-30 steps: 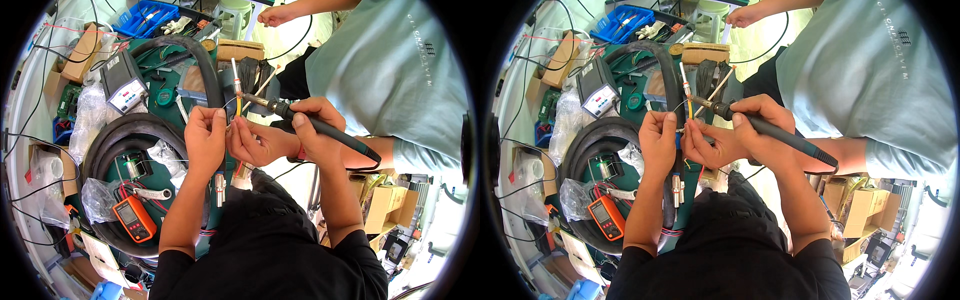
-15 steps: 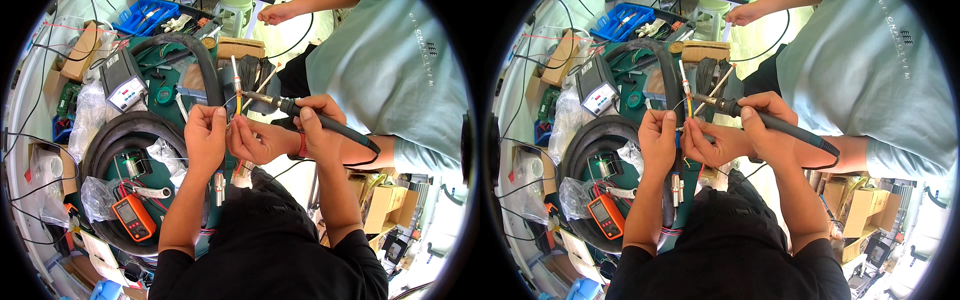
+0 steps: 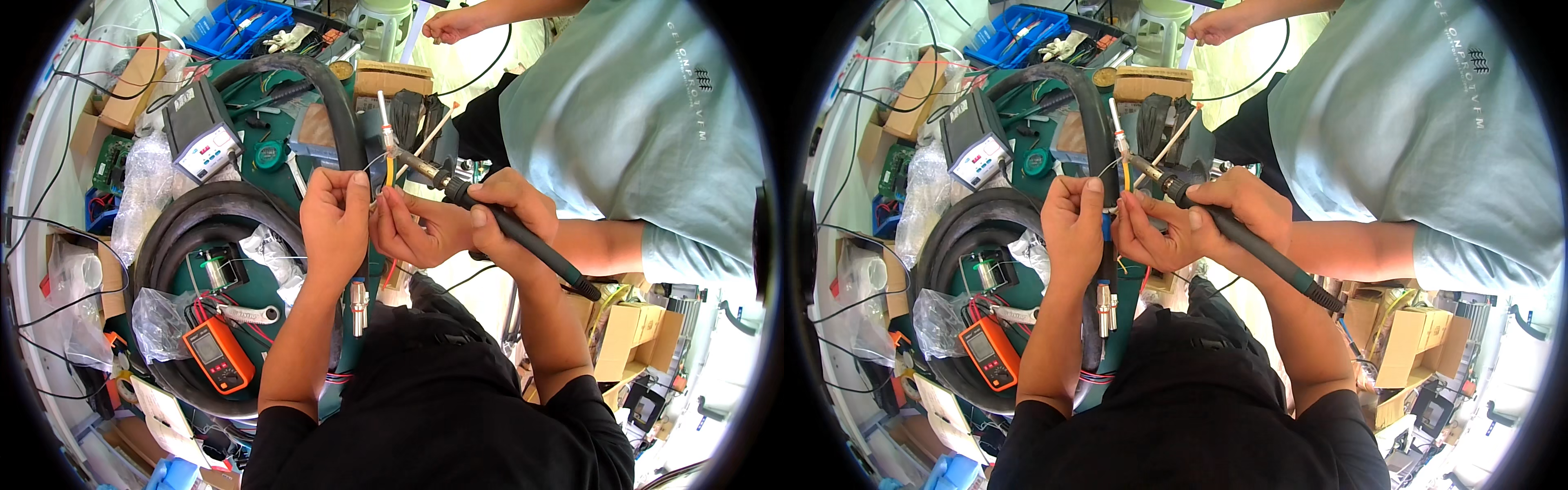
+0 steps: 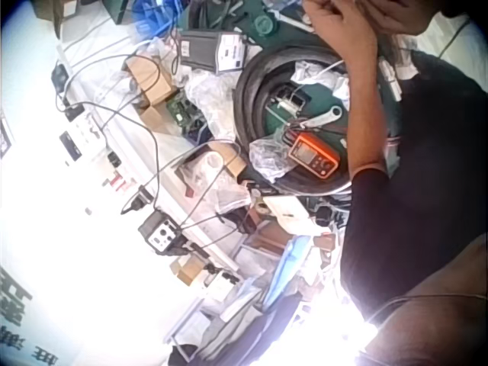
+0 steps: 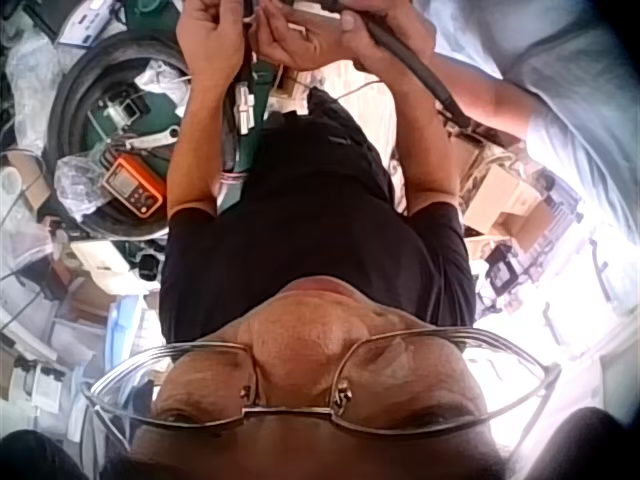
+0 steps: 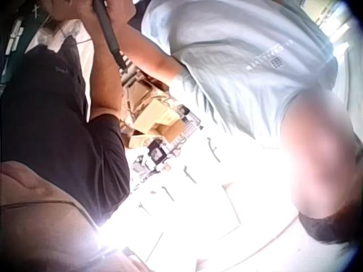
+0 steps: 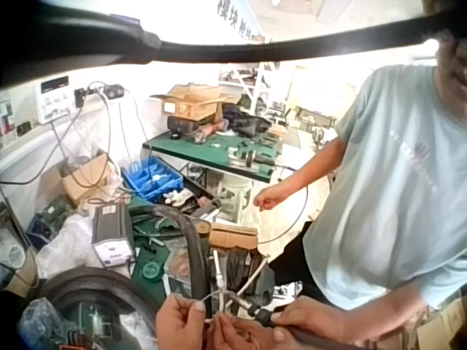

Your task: The person solders electrical wires together using a soldering iron, then moves a device onto a shelf and plugs it in.

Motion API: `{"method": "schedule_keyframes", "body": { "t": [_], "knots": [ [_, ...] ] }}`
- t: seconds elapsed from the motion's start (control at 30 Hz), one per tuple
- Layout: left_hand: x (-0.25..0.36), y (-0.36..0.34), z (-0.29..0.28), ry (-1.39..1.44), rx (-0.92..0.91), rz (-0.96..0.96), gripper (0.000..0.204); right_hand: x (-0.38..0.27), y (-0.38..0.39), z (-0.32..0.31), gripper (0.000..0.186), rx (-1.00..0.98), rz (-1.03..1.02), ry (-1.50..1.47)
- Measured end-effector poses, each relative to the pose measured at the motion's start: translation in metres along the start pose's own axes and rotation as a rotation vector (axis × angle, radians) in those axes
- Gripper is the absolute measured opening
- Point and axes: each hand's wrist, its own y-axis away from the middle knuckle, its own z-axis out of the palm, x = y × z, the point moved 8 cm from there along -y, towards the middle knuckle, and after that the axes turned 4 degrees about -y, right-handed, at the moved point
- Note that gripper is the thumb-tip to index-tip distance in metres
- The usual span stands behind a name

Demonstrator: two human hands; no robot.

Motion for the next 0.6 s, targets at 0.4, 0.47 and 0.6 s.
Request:
{"method": "schedule_keyframes", "body": {
  "t": [0.4, 0.47, 0.6],
  "knots": [
    [-0.005, -0.003, 0.001, -0.005, -0.023, 0.024, 0.017, 0.016, 0.008, -0.002, 0.016, 0.045, 0.160, -0.088],
    [-0.006, -0.003, 0.001, 0.009, -0.025, 0.027, 0.017, 0.016, 0.009, -0.002, 0.015, 0.047, 0.163, -0.100],
    [-0.006, -0.004, 0.000, -0.015, -0.015, 0.034, 0.016, 0.019, 0.012, -0.005, 0.013, 0.131, 0.203, -0.171]
  ]
}}
